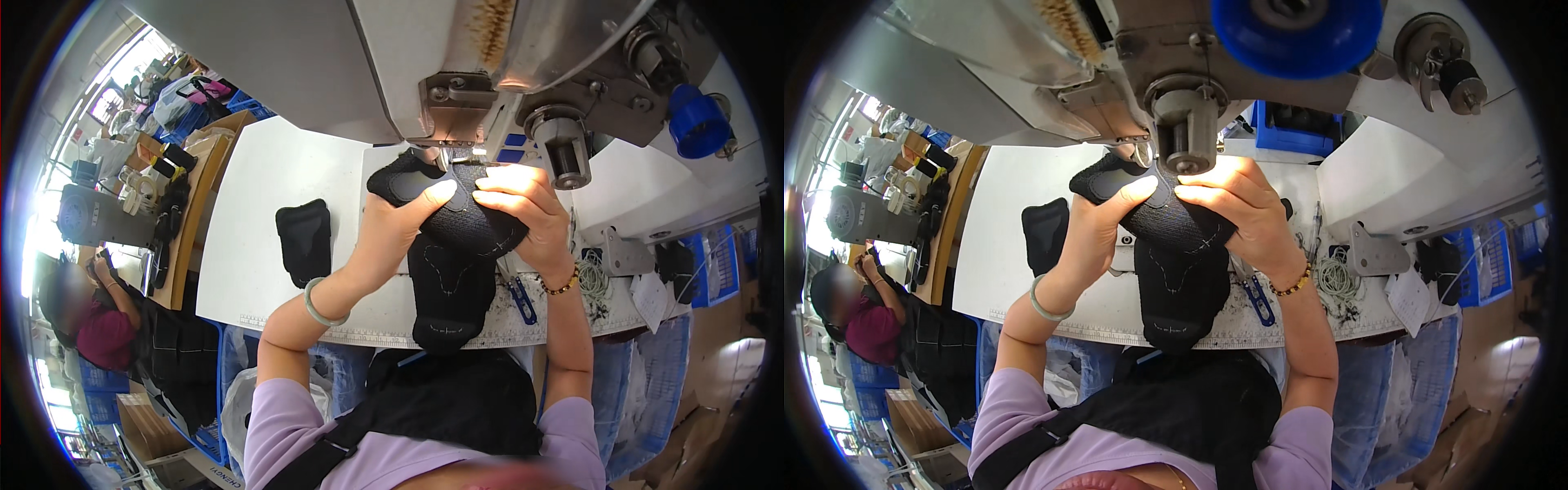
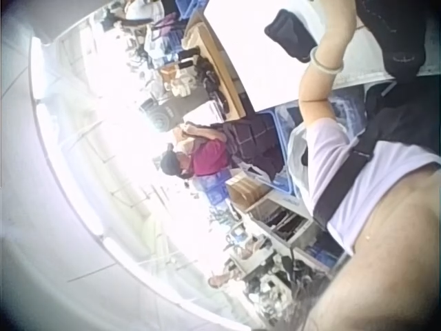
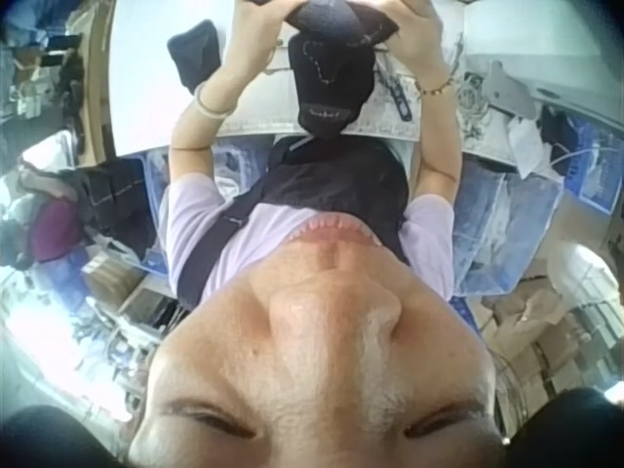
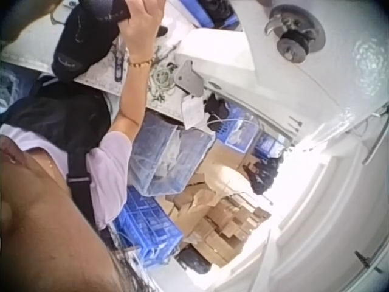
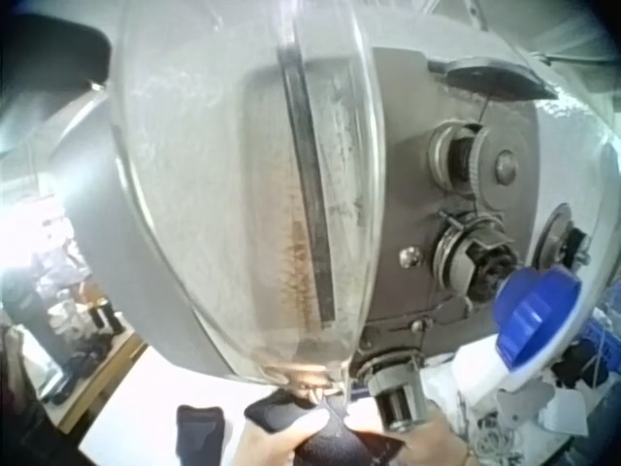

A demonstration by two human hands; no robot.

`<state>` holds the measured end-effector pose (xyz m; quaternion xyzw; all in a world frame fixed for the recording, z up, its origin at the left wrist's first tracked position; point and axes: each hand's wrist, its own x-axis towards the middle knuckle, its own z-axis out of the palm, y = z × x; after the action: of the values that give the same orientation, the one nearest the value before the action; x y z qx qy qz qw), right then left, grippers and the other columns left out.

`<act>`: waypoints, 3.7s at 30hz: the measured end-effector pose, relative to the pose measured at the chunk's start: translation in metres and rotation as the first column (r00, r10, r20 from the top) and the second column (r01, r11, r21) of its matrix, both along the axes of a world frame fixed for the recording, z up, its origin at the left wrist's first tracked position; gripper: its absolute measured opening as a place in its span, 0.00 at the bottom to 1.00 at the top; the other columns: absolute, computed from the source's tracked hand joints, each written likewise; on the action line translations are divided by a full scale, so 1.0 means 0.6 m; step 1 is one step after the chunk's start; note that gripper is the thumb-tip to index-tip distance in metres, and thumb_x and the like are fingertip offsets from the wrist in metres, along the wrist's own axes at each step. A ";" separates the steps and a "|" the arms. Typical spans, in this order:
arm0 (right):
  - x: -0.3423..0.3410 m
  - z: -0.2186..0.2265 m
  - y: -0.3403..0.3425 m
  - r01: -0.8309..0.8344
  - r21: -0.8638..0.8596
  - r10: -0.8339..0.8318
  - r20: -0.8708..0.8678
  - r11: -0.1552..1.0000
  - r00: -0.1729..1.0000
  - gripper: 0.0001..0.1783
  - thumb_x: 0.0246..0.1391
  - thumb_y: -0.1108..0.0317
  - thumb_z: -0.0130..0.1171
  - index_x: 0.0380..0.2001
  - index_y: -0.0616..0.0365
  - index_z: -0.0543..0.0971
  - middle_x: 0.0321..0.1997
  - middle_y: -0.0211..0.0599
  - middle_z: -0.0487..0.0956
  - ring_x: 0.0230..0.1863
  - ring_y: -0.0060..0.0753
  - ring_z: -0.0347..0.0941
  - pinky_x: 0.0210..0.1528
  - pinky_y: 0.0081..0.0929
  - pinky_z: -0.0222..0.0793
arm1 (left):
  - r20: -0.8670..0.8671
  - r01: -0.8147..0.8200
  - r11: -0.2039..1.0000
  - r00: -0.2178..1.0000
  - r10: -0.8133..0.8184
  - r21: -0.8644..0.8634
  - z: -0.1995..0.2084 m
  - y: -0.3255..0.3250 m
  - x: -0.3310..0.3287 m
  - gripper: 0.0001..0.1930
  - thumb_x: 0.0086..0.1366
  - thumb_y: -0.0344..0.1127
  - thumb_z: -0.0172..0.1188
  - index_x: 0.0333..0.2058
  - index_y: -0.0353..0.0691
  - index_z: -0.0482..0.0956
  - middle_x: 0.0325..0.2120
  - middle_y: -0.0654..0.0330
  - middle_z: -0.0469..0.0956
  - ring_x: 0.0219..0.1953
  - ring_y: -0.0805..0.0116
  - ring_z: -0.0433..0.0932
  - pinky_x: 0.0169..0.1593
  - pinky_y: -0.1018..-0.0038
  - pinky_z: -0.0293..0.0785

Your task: Use a heavy-duty sewing machine to stitch together components of black footwear uppers.

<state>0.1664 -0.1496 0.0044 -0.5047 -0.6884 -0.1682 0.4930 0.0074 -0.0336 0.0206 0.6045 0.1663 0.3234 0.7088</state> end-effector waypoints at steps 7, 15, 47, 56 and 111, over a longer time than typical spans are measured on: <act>-0.004 -0.008 0.002 0.056 -0.002 -0.056 0.051 0.998 0.997 0.15 0.37 0.75 0.63 0.34 0.55 0.82 0.41 0.32 0.79 0.45 0.37 0.73 0.50 0.30 0.70 | 0.039 0.014 0.997 0.999 -0.012 -0.070 0.006 0.021 0.005 0.09 0.57 0.24 0.60 0.38 0.36 0.74 0.32 0.62 0.76 0.35 0.75 0.77 0.42 0.79 0.74; -0.034 -0.010 0.004 0.142 0.102 -0.164 0.262 0.985 0.951 0.20 0.35 0.80 0.59 0.37 0.57 0.80 0.42 0.27 0.76 0.44 0.30 0.72 0.47 0.26 0.68 | 0.072 0.141 0.962 0.989 -0.127 -0.233 -0.004 0.061 0.005 0.06 0.60 0.26 0.55 0.34 0.32 0.79 0.33 0.62 0.79 0.37 0.77 0.75 0.44 0.79 0.70; 0.074 -0.078 -0.102 0.222 -0.584 -0.404 -0.200 0.781 0.893 0.12 0.46 0.70 0.63 0.31 0.62 0.72 0.36 0.38 0.71 0.38 0.36 0.70 0.43 0.28 0.67 | -0.149 -0.472 0.872 0.860 0.488 0.129 -0.065 0.175 -0.181 0.17 0.60 0.31 0.61 0.46 0.28 0.72 0.32 0.56 0.79 0.33 0.69 0.79 0.35 0.78 0.76; 0.057 -0.095 -0.094 0.381 -0.609 -0.488 -0.012 0.696 0.873 0.06 0.43 0.75 0.59 0.24 0.65 0.73 0.32 0.42 0.73 0.38 0.46 0.70 0.43 0.35 0.66 | -0.355 -0.044 0.700 0.838 0.414 0.713 -0.111 0.055 -0.159 0.23 0.55 0.35 0.65 0.49 0.36 0.74 0.47 0.51 0.72 0.44 0.64 0.73 0.46 0.74 0.71; -0.120 -0.051 -0.032 -0.180 -0.108 -0.011 -0.883 0.978 0.469 0.10 0.53 0.72 0.62 0.25 0.61 0.70 0.29 0.26 0.67 0.26 0.11 0.69 0.21 0.10 0.71 | 0.021 0.063 0.993 0.998 -0.061 -0.102 -0.050 -0.058 -0.042 0.10 0.65 0.34 0.58 0.37 0.32 0.78 0.31 0.64 0.79 0.32 0.80 0.74 0.35 0.81 0.73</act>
<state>0.0943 -0.1688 -0.0260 -0.5279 -0.3744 0.2039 0.7345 -0.0177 -0.0684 -0.0092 0.5693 0.1576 0.2976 0.7500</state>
